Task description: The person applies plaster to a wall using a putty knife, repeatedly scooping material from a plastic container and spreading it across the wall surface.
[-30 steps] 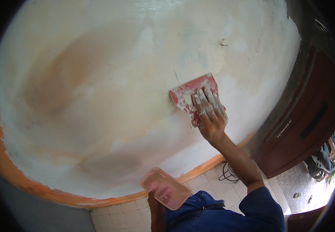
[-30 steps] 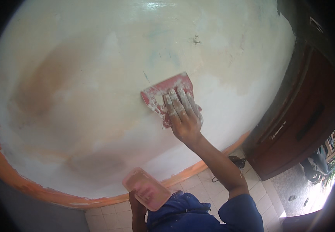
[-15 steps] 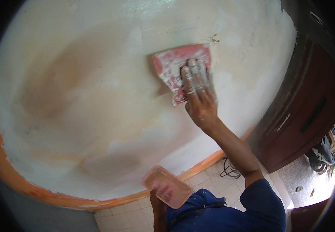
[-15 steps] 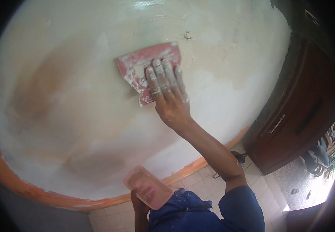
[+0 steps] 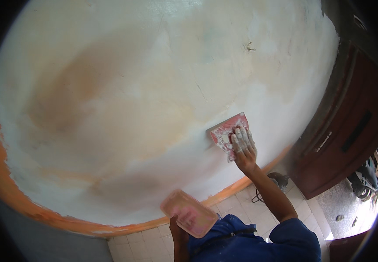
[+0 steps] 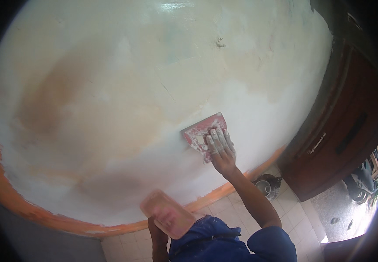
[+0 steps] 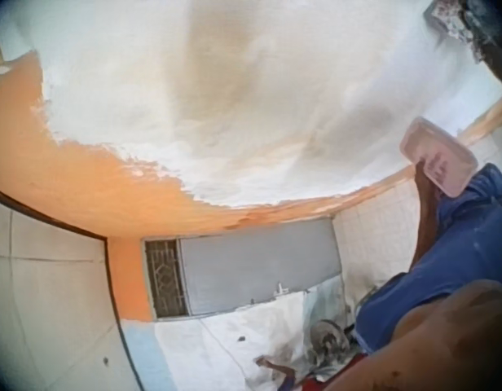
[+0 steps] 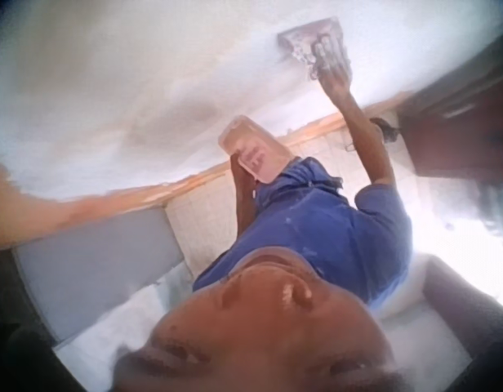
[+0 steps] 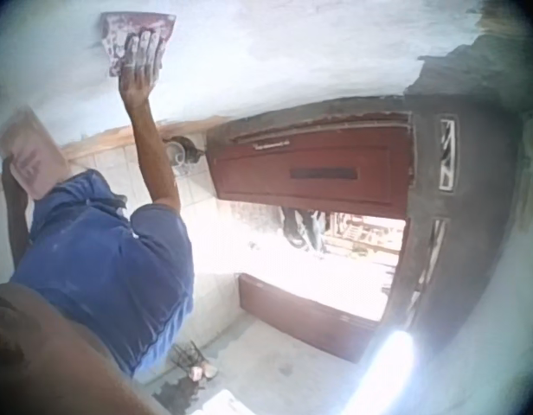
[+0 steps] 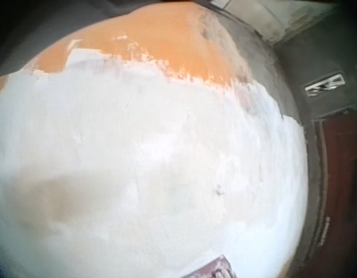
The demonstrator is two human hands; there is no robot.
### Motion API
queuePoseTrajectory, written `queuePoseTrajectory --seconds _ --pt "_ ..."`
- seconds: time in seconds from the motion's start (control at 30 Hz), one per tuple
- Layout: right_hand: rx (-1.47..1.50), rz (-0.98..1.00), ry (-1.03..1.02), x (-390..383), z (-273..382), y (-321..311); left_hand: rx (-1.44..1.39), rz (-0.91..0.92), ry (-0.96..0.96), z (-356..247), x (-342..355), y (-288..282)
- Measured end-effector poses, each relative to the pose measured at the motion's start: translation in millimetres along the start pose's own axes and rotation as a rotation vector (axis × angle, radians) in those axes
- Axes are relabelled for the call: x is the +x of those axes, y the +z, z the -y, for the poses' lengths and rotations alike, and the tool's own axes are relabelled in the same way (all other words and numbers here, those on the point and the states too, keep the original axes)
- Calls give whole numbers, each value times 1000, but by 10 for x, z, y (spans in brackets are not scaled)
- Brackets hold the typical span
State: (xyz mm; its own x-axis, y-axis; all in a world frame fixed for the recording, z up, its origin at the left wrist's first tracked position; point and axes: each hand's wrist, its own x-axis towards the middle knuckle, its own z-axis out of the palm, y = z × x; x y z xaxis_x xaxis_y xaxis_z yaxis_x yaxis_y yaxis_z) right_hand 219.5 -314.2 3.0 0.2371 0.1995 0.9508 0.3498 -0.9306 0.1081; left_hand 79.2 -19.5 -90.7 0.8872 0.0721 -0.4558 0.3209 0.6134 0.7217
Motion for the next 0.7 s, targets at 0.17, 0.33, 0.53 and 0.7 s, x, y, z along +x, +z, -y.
queuePoseTrajectory --seconds 0.17,0.33,0.53,0.7 --pt "-45 -228 -69 916 -10 -149 -22 42 -39 -4 15 -45" --pt "-66 -157 -140 1655 26 -126 62 40 -16 -40 -43 150" --pt "-38 33 -5 670 118 64 10 65 -64 -42 10 142" --pt "-52 44 130 -99 225 -125 -25 30 -74 -36 32 107"
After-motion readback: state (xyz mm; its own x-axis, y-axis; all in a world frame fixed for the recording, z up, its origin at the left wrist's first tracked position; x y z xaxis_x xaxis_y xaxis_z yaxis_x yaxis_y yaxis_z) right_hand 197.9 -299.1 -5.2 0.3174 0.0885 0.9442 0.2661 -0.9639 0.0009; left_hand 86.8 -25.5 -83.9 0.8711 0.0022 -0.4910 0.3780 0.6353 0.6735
